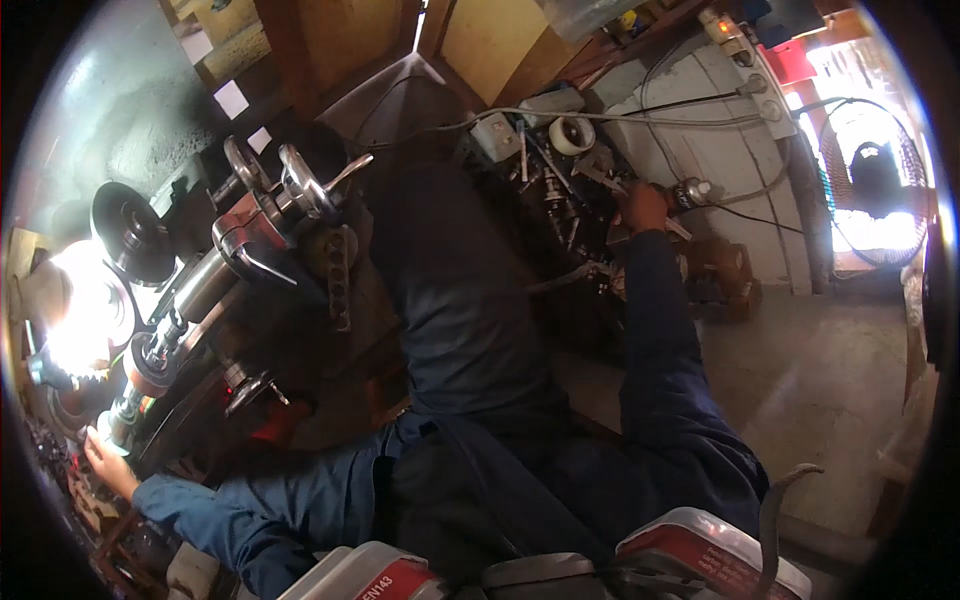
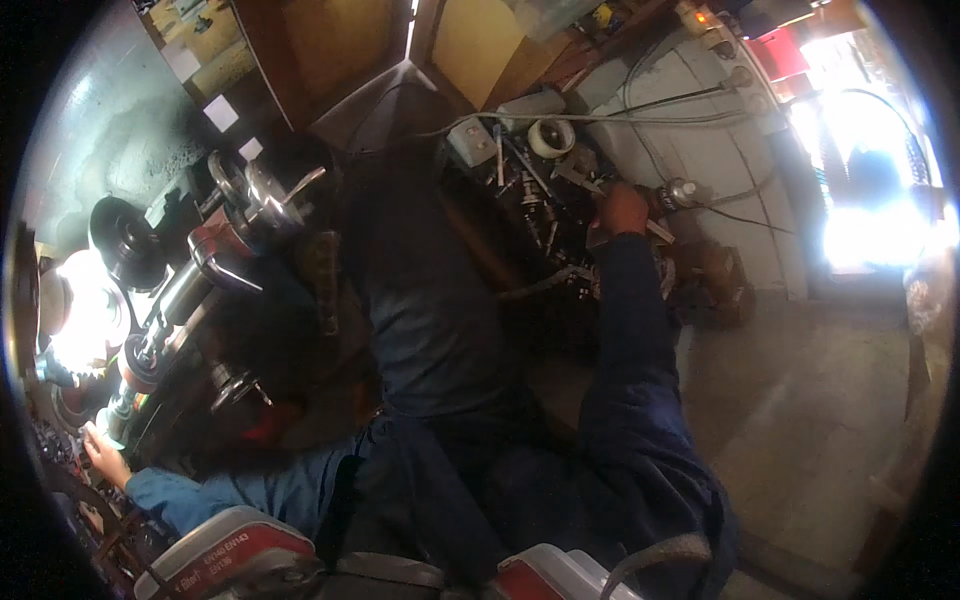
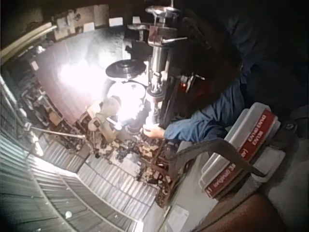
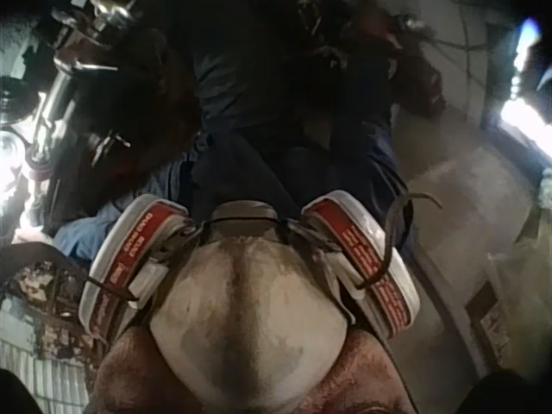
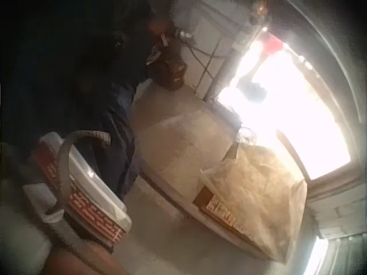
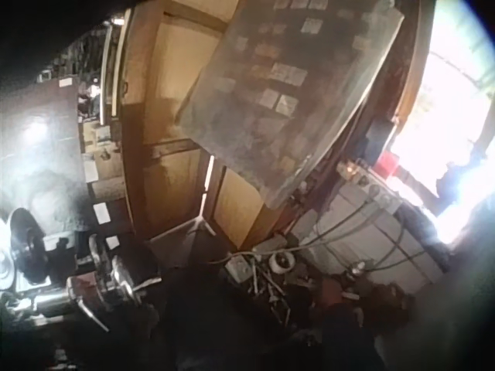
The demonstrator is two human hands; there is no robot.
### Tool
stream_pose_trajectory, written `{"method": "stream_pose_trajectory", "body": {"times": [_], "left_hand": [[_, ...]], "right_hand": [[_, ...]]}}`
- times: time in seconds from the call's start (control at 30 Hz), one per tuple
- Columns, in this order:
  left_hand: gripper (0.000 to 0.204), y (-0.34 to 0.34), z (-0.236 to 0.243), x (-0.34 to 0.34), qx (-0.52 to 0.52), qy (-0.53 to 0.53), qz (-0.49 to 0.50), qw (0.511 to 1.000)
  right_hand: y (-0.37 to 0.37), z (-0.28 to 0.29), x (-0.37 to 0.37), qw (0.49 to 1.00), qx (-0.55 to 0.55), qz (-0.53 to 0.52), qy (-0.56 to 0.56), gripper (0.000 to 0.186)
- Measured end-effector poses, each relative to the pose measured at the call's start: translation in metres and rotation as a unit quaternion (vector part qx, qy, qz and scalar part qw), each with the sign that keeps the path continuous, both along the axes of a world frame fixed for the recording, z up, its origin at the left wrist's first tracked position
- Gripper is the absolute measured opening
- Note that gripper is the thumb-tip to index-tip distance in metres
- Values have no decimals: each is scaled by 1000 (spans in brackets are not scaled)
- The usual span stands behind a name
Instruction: The person uses a sharpening machine to sharpen the teeth of a circular saw blade by hand, occasionally checking the alignment with a measuring tool.
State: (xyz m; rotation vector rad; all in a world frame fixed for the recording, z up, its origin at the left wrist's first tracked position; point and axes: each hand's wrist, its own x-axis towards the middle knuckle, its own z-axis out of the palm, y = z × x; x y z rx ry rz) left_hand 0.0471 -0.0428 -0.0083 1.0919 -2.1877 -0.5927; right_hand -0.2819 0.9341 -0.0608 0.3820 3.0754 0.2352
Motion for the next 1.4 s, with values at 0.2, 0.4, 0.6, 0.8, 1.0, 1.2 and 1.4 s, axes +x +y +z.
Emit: {"method": "stream_pose_trajectory", "body": {"times": [0.2, 0.4, 0.6, 0.8, 1.0, 1.2, 1.4], "left_hand": [[32, -29, -15, 19, -196, -128, -118, 965], [26, 28, 21, -18, -31, 10, -32, 999], [19, 47, 26, -13, -12, 11, -74, 997], [24, 33, 23, -25, 31, -1, -99, 995], [28, 29, 23, -26, 62, -13, -120, 991], [25, 18, 16, -19, 73, 4, -137, 988], [24, 18, 17, -20, 48, -11, -126, 991]], "right_hand": [[80, -65, -34, 994, 45, 100, 4, 19], [-168, 55, 34, 953, -146, 172, 202, 29], [-404, 40, 119, 652, -611, 253, -372, 41], [-513, -94, 145, 408, -675, 9, -615, 78], [-547, -158, 175, 158, -738, -21, -656, 89], [-548, -125, 181, 189, -764, -36, -616, 86], [-546, -79, 178, 372, -731, -5, -572, 80]]}}
